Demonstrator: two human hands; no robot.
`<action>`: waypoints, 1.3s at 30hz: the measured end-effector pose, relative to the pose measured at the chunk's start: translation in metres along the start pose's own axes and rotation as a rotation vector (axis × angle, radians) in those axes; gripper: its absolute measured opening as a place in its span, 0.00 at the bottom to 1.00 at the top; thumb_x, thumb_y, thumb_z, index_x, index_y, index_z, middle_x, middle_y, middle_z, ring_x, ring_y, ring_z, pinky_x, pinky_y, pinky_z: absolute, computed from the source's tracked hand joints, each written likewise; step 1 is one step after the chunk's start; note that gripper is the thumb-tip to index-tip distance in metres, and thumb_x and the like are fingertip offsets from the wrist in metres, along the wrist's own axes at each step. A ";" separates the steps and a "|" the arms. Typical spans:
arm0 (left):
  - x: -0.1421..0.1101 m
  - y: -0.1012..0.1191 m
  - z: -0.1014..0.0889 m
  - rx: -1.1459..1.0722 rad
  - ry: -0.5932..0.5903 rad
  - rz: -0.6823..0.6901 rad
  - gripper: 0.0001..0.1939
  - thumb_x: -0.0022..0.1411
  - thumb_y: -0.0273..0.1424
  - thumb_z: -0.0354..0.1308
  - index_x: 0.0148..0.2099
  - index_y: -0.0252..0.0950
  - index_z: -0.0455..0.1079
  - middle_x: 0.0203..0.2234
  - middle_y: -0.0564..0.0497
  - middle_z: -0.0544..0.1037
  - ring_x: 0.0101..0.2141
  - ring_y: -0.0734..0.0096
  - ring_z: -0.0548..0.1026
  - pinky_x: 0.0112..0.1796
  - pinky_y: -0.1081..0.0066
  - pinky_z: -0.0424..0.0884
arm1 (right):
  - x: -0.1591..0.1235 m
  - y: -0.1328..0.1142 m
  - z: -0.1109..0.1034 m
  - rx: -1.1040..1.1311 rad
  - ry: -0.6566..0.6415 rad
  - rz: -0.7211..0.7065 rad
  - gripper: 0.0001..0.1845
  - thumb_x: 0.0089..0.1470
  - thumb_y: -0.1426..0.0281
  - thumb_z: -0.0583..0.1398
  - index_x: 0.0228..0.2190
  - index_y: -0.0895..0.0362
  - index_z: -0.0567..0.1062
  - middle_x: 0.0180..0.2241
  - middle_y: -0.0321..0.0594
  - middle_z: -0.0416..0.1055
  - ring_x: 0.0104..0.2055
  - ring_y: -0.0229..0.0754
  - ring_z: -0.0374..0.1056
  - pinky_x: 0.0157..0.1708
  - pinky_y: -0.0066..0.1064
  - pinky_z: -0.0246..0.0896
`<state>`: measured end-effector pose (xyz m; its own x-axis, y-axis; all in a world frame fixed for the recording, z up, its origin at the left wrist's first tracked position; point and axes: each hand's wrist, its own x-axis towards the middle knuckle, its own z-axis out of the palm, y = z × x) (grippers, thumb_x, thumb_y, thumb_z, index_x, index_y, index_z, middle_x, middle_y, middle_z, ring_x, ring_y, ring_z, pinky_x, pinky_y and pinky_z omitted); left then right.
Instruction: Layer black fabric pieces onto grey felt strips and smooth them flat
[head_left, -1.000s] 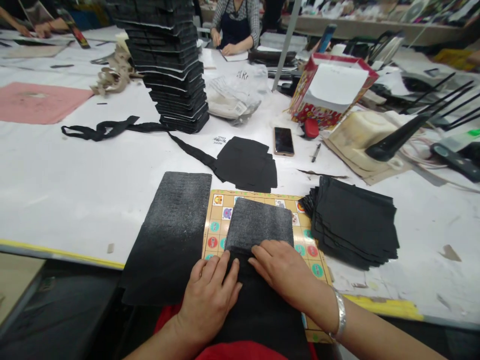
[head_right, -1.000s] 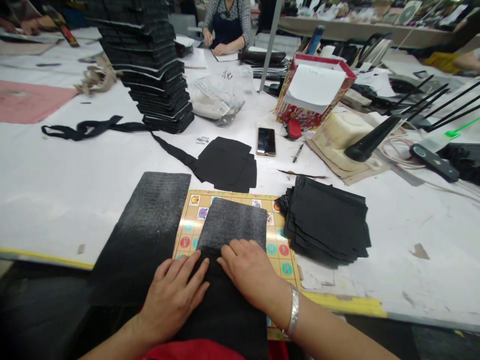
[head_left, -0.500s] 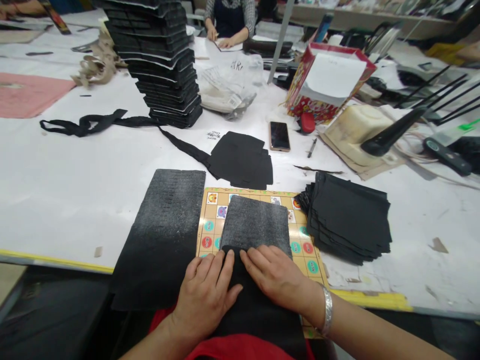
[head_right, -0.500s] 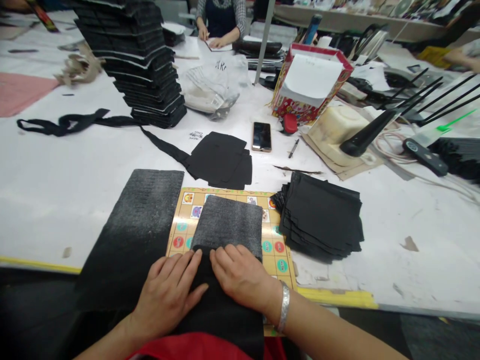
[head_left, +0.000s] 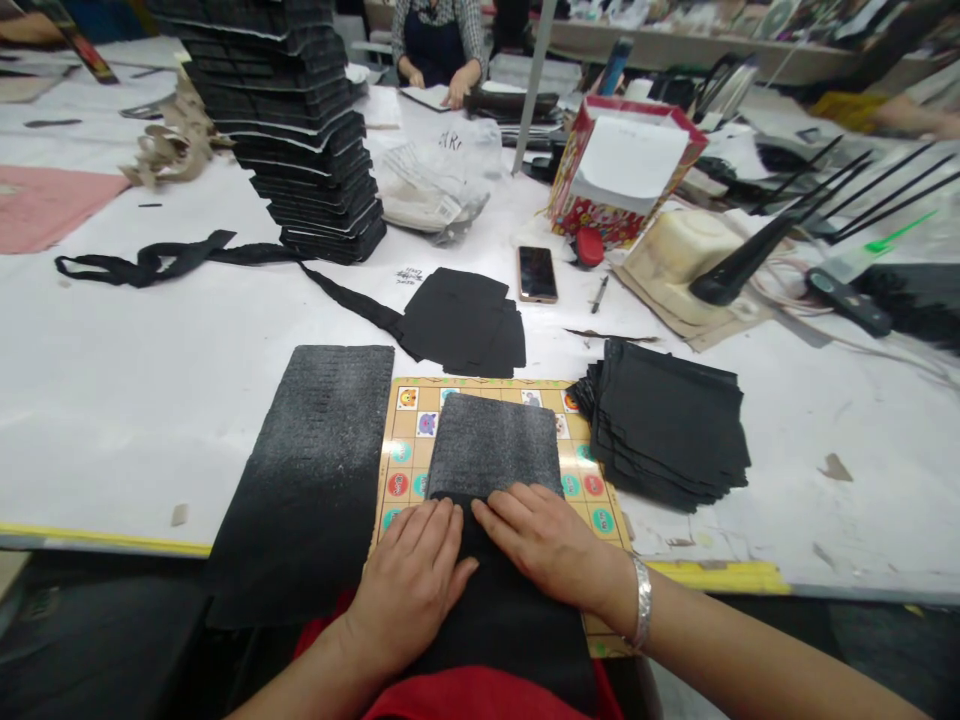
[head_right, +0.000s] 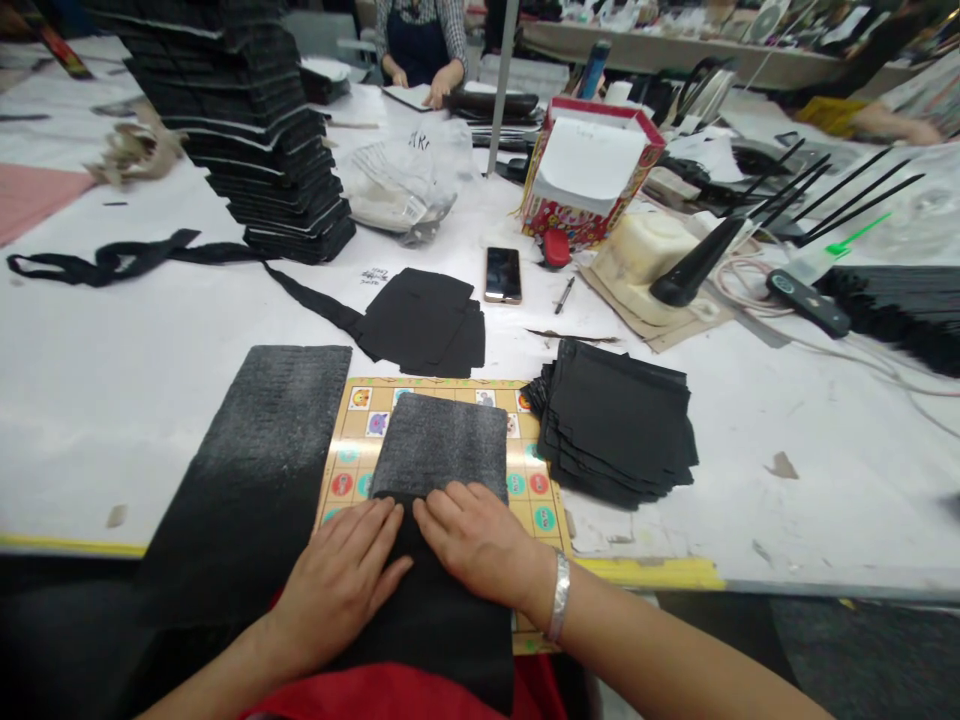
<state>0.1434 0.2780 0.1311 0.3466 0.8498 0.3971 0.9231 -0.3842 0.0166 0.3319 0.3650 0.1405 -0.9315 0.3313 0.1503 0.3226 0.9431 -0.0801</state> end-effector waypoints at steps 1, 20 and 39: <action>0.000 0.002 0.001 0.002 -0.011 0.010 0.17 0.63 0.35 0.48 0.48 0.29 0.69 0.43 0.44 0.76 0.45 0.62 0.70 0.48 0.65 0.60 | -0.008 0.004 -0.001 0.014 0.013 0.002 0.15 0.59 0.76 0.49 0.46 0.64 0.68 0.32 0.44 0.68 0.32 0.42 0.60 0.29 0.33 0.57; 0.023 0.013 -0.010 0.261 -0.356 0.179 0.28 0.61 0.46 0.46 0.58 0.36 0.61 0.39 0.41 0.72 0.38 0.56 0.70 0.39 0.60 0.64 | -0.066 0.028 -0.016 0.000 -0.083 -0.026 0.18 0.59 0.78 0.48 0.50 0.67 0.65 0.36 0.48 0.69 0.35 0.43 0.61 0.35 0.36 0.62; -0.012 -0.009 -0.002 0.036 -0.089 -0.041 0.25 0.64 0.43 0.44 0.52 0.29 0.67 0.46 0.43 0.74 0.46 0.59 0.69 0.47 0.61 0.59 | -0.030 -0.016 -0.013 -0.006 -0.047 0.361 0.15 0.53 0.79 0.53 0.43 0.62 0.71 0.35 0.46 0.68 0.35 0.44 0.61 0.36 0.35 0.58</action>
<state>0.1308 0.2704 0.1282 0.3207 0.8938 0.3134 0.9415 -0.3371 -0.0022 0.3564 0.3406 0.1498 -0.7639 0.6418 0.0678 0.6332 0.7656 -0.1137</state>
